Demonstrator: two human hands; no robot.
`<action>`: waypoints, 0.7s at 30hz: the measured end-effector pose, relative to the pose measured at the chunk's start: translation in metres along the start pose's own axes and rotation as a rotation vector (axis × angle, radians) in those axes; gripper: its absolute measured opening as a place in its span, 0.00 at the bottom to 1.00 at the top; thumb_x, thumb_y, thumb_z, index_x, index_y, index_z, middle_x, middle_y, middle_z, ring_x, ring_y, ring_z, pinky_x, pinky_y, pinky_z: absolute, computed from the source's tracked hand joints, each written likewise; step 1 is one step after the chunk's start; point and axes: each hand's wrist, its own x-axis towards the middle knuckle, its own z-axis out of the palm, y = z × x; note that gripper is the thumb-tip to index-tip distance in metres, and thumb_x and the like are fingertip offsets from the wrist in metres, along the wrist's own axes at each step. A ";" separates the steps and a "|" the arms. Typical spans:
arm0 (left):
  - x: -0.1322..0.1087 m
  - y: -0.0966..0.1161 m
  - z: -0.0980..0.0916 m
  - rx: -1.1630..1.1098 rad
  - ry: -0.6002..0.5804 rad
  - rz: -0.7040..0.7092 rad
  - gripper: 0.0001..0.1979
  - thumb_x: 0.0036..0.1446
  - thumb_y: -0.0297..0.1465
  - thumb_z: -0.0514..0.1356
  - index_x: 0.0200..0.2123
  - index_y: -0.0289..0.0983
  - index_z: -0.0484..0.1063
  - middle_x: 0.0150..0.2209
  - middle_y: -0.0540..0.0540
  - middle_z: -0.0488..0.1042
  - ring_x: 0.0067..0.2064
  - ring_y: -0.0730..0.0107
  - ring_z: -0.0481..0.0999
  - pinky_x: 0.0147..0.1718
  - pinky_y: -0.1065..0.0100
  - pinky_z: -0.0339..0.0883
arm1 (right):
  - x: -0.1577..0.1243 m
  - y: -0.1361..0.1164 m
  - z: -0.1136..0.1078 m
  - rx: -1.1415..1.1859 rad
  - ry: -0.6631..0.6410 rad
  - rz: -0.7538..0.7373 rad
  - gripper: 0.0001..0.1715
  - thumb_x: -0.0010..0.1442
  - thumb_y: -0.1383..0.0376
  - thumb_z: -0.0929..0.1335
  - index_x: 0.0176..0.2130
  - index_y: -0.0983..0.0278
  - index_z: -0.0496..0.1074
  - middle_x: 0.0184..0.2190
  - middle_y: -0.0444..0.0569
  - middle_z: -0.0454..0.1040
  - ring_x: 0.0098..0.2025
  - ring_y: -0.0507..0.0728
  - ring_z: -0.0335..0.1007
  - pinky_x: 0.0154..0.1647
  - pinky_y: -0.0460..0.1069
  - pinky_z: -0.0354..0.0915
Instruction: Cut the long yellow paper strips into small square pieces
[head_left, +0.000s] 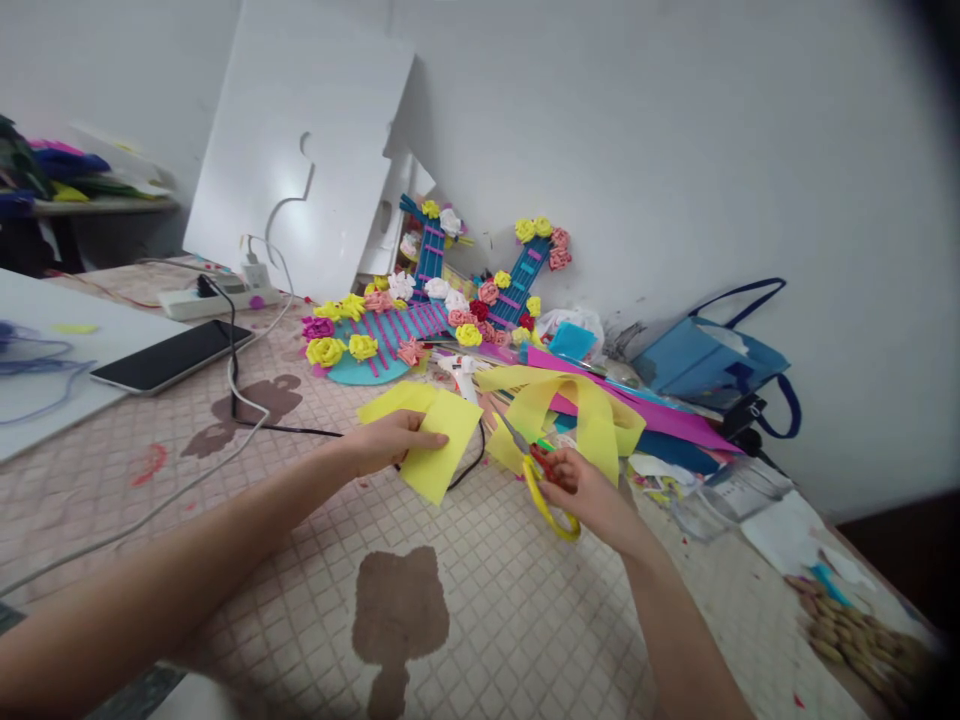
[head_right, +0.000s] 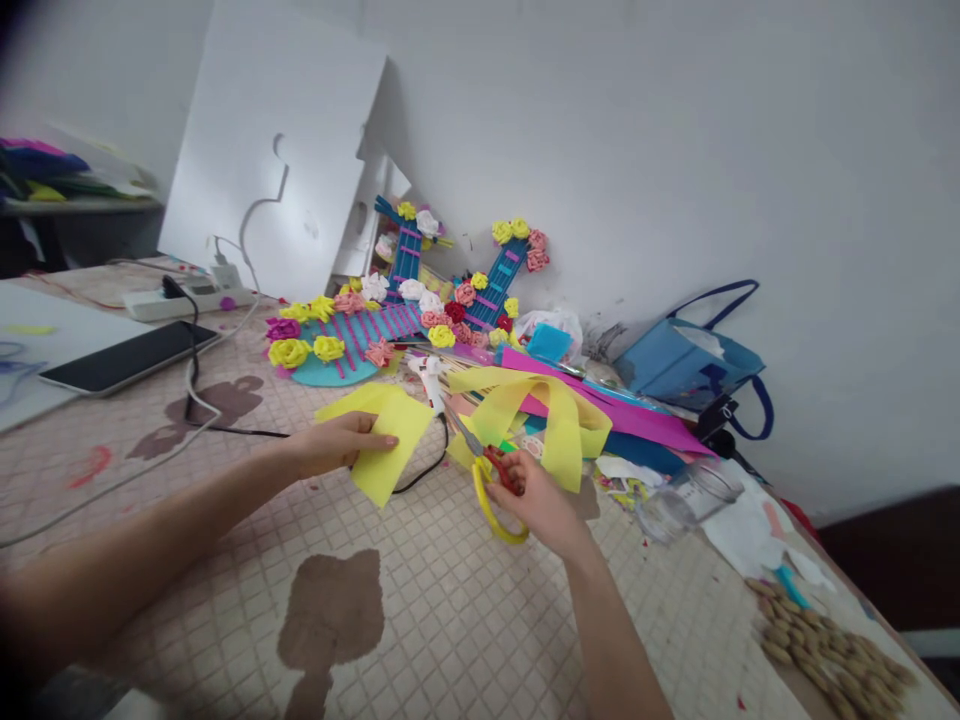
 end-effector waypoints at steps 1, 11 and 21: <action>0.000 0.001 -0.001 -0.016 -0.001 0.004 0.17 0.43 0.35 0.67 0.35 0.31 0.73 0.33 0.43 0.77 0.32 0.69 0.75 0.32 0.70 0.66 | 0.002 -0.001 0.005 0.107 -0.013 -0.014 0.19 0.51 0.56 0.68 0.39 0.62 0.62 0.32 0.45 0.68 0.35 0.55 0.67 0.36 0.51 0.63; -0.003 0.009 -0.004 -0.060 0.006 0.039 0.18 0.45 0.36 0.66 0.36 0.28 0.73 0.32 0.40 0.77 0.31 0.69 0.75 0.29 0.71 0.65 | -0.015 -0.027 0.061 0.810 -0.389 -0.142 0.31 0.47 0.44 0.68 0.42 0.61 0.63 0.29 0.43 0.60 0.26 0.49 0.56 0.27 0.46 0.58; 0.000 0.009 -0.010 -0.144 0.017 -0.007 0.16 0.43 0.33 0.67 0.34 0.29 0.73 0.29 0.43 0.78 0.29 0.70 0.75 0.29 0.72 0.67 | -0.018 -0.028 0.082 1.112 -0.562 -0.113 0.37 0.46 0.34 0.58 0.35 0.61 0.65 0.25 0.44 0.59 0.24 0.51 0.55 0.22 0.47 0.61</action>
